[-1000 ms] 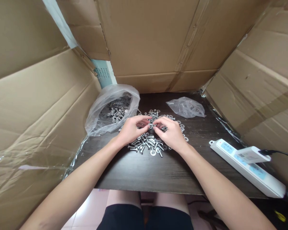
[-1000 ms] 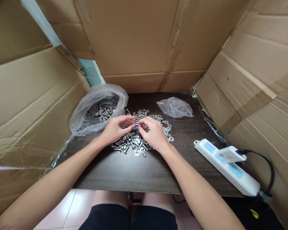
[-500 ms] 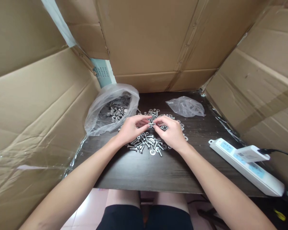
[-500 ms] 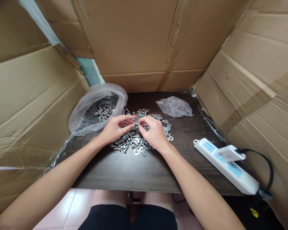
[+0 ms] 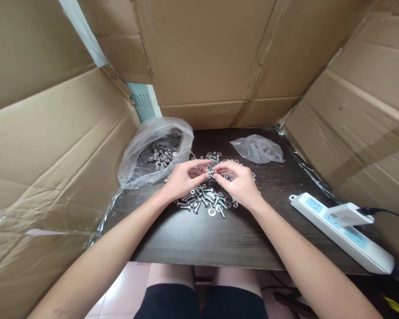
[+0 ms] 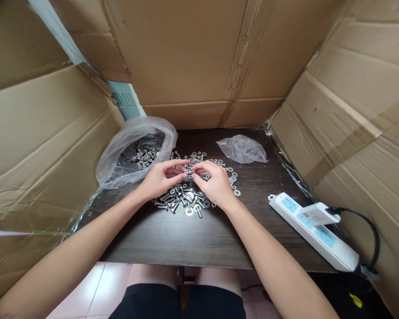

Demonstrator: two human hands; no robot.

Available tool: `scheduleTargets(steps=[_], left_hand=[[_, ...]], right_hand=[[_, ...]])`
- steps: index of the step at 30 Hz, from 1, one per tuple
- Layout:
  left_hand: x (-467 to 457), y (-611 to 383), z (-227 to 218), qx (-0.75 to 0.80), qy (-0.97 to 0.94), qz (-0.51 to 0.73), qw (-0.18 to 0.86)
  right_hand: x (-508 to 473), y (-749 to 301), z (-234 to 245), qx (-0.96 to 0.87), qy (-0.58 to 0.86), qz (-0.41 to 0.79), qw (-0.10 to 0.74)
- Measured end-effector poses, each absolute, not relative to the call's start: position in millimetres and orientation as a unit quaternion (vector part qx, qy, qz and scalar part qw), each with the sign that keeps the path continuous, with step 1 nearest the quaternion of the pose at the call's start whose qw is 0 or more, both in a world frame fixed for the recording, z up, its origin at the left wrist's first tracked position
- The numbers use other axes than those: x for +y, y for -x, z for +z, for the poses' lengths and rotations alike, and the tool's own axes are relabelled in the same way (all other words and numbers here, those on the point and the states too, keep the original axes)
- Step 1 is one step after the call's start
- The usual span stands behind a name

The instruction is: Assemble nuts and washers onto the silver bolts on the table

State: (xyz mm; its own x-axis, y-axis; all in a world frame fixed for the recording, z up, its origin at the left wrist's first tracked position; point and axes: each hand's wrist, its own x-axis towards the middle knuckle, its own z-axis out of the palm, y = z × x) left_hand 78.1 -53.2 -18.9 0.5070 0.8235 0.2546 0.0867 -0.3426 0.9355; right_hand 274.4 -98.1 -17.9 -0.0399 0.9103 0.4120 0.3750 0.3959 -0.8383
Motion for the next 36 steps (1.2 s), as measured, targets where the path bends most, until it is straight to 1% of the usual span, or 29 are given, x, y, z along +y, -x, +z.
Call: scheduleTargets(steps=[6,10,14,17,25,36], left_hand=[[-50.2,-77.0,-18.7,0.322,-0.722,0.380,0.481],[-49.5,-77.1,-18.3,0.319,-0.722,0.373,0.488],[-50.2,-76.9,-18.4,0.314,-0.722,0.379,0.486],[-50.9,-77.2,-18.5,0.308,-0.724,0.382,0.485],[-50.2,-76.8,-19.1,0.319,-0.733,0.390,0.457],[-51.7,-78.9,-22.3,0.318,-0.736,0.401,0.442]], right_hand=[[-97.1,-274.5,-20.4,-0.665,0.460,0.276,0.519],[-96.7,-273.8,-20.1,-0.682,0.447,0.265,0.514],[-97.3,-272.6,-19.2,-0.664,0.462,0.299,0.507],[-97.6,-272.1,-17.9,-0.657,0.471,0.303,0.505],[-98.5,-273.1,-18.4,-0.702,0.486,0.259,0.451],[-99.1,-271.6,-12.7,-0.724,0.509,0.200,0.419]])
